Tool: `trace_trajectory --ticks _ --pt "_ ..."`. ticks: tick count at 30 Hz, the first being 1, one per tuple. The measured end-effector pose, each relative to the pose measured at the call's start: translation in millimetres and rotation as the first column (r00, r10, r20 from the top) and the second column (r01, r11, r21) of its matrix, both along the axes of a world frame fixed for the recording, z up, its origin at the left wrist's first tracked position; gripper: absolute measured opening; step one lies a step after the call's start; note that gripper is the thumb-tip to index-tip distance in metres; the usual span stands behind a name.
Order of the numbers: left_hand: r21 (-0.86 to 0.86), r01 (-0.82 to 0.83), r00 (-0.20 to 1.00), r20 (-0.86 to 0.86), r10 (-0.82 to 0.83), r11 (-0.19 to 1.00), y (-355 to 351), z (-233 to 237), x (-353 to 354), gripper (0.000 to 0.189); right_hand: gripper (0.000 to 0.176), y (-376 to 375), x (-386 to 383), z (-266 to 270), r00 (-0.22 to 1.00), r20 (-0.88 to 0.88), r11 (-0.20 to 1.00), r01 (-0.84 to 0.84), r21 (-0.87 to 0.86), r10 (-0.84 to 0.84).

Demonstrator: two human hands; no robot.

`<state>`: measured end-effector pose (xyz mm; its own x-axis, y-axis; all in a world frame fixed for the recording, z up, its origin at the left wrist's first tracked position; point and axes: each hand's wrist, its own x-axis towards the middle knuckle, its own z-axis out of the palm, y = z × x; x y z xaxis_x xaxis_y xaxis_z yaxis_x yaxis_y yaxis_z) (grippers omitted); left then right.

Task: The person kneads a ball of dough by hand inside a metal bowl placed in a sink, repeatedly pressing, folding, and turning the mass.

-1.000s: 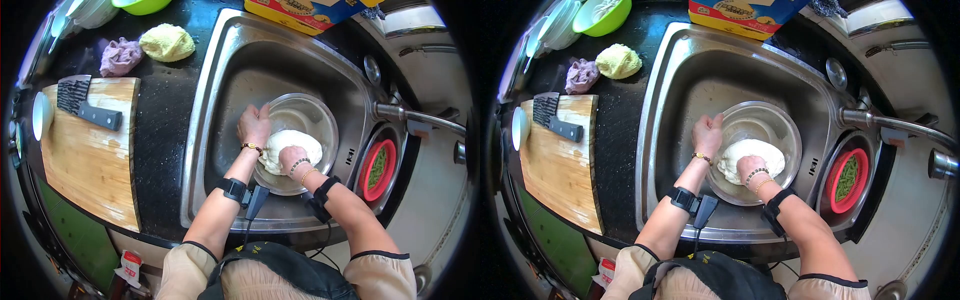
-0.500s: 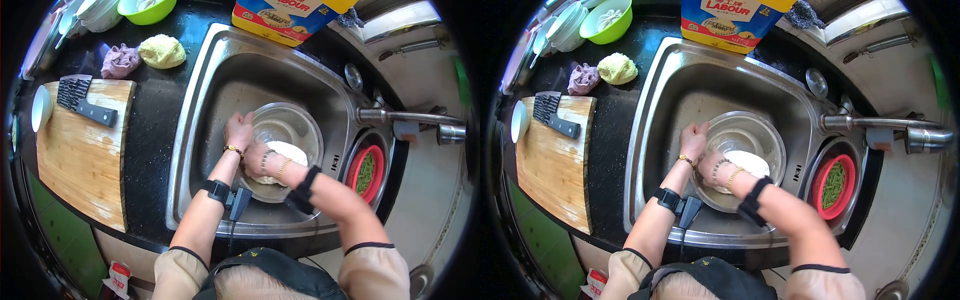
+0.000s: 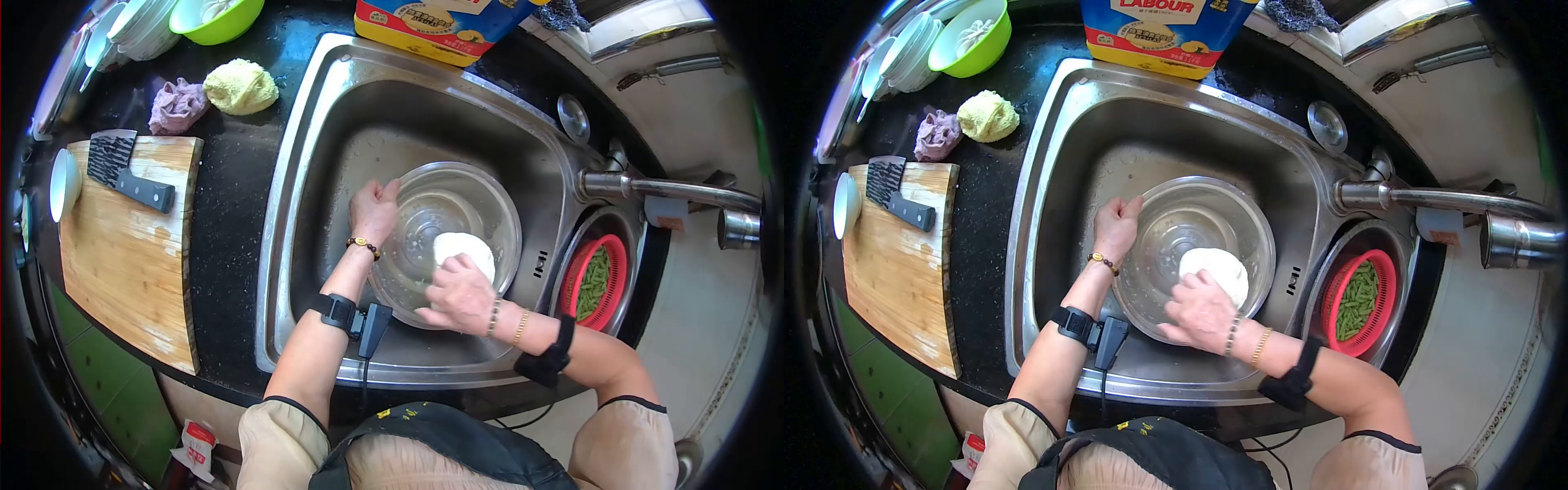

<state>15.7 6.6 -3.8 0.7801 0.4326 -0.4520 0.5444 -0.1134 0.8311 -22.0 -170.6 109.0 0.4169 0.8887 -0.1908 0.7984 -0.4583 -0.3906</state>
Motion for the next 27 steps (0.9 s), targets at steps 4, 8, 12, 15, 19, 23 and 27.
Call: trace_trajectory --ticks 4,8,12,15,19,23,27 --pt "0.012 0.009 1.000 -0.008 -0.009 1.000 1 2 0 0.042 0.030 -21 10 -1 0.960 0.192 0.976 0.182 0.118 -0.202" --pt "-0.009 -0.005 0.999 -0.045 0.004 1.000 0 4 0 0.040 0.023 -23 19 -11 0.936 0.177 0.949 0.314 -0.021 -0.305" --pt "-0.022 0.002 0.999 -0.044 -0.003 1.000 1 6 0 0.039 0.043 -25 24 -15 0.917 0.228 0.945 0.321 0.063 -0.327" --pt "-0.024 0.011 0.998 -0.055 -0.012 1.000 -1 11 0 0.038 0.045 -26 22 -23 0.935 0.235 0.964 0.266 0.023 -0.264" --pt "-0.023 0.033 0.993 -0.114 -0.036 0.999 0 17 -1 0.037 0.047 -32 25 -39 0.961 0.150 0.972 0.231 0.037 -0.234" --pt "0.003 0.033 0.993 -0.115 -0.033 0.999 0 21 0 0.036 0.047 -29 30 -50 0.963 0.184 0.981 0.192 0.039 -0.196" --pt "0.017 0.038 0.993 -0.110 -0.036 0.999 -2 20 0 0.037 0.048 -24 34 -59 0.957 0.216 0.981 0.189 0.037 -0.193"
